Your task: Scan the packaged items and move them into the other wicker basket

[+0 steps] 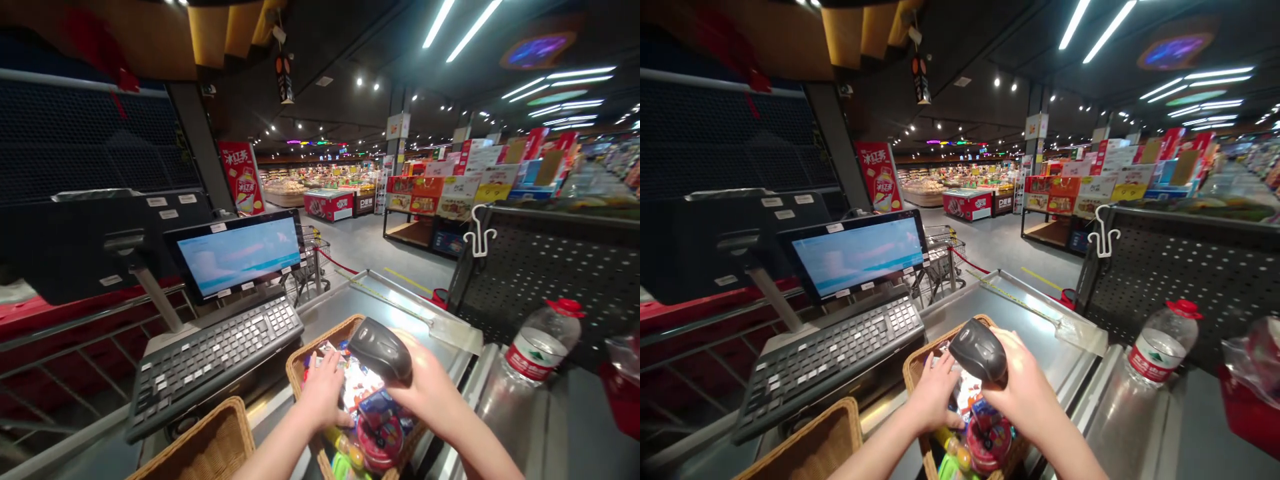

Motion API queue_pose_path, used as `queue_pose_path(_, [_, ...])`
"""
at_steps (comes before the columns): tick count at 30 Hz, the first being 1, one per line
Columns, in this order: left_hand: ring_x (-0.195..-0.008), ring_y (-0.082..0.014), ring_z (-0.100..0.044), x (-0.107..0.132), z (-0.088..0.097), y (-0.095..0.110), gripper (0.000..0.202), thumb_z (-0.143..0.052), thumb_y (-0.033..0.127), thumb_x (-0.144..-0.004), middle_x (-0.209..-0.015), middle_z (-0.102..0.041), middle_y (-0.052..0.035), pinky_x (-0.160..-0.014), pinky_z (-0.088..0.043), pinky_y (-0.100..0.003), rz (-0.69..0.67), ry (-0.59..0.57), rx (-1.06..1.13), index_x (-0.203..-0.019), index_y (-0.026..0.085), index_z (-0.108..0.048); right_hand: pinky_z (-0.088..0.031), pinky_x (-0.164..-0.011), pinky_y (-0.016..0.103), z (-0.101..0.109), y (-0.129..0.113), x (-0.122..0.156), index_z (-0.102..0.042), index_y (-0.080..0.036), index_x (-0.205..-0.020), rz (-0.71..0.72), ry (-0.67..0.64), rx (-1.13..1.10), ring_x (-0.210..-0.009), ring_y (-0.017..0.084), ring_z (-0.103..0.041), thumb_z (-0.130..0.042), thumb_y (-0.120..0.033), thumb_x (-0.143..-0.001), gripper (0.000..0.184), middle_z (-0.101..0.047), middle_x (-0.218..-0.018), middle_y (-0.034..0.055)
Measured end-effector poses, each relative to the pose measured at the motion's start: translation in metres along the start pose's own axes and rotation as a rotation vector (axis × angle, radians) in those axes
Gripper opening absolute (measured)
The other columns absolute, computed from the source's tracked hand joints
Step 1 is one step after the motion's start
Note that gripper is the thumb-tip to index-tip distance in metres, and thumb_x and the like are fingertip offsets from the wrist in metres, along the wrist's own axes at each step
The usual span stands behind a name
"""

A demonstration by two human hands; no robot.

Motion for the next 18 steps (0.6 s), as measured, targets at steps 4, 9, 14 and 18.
queue_pose_path(4, [-0.149,-0.0380,-0.011,-0.016,-0.013,-0.005,0.101,-0.072,0.073,-0.051,-0.159,-0.023,-0.0215,-0.119,-0.001,-0.060,0.081,-0.077,-0.025,-0.130,0.012,-0.059,-0.045,-0.104,0.046,0.006,0.014,-0.004,-0.064,-0.020,-0.116,-0.019,-0.004,-0.035,-0.120,0.030,-0.056,-0.059,-0.010,-0.066,0.051,-0.065,-0.124,0.0101])
queue_pose_path(9, [-0.149,-0.0370,-0.013,-0.022,-0.013,-0.012,0.085,-0.072,0.062,-0.057,-0.160,-0.025,-0.0180,-0.120,-0.002,-0.057,0.026,-0.109,0.014,-0.125,0.013,-0.063,-0.046,-0.103,0.046,0.008,0.026,-0.007,-0.062,-0.020,-0.121,-0.037,-0.006,-0.061,-0.121,0.031,-0.056,-0.062,-0.012,-0.068,0.053,-0.063,-0.128,0.0111])
queue_pose_path(14, [-0.149,-0.0365,-0.014,-0.020,-0.003,-0.017,0.062,-0.070,0.058,-0.062,-0.159,-0.030,-0.0124,-0.119,-0.001,-0.060,-0.087,-0.093,0.057,-0.112,0.021,-0.070,-0.047,-0.103,0.047,0.008,0.026,-0.010,-0.065,-0.021,-0.116,-0.033,-0.003,-0.061,-0.120,0.031,-0.057,-0.061,-0.012,-0.069,0.048,-0.065,-0.126,0.0105])
queue_pose_path(18, [-0.148,-0.0393,-0.016,-0.019,-0.010,-0.024,0.074,-0.075,0.060,-0.056,-0.160,-0.025,-0.0163,-0.118,-0.003,-0.062,-0.053,-0.115,0.099,-0.117,0.018,-0.067,-0.047,-0.102,0.046,0.008,0.023,-0.012,-0.066,-0.020,-0.114,-0.034,-0.007,-0.058,-0.119,0.031,-0.057,-0.058,-0.009,-0.065,0.050,-0.066,-0.124,0.0105])
Point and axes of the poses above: each hand's wrist, its own x-axis away from the middle knuckle, its own z-axis out of the back of the hand, y = z × x, the point moved 7 cm from there along -x, towards the middle knuckle
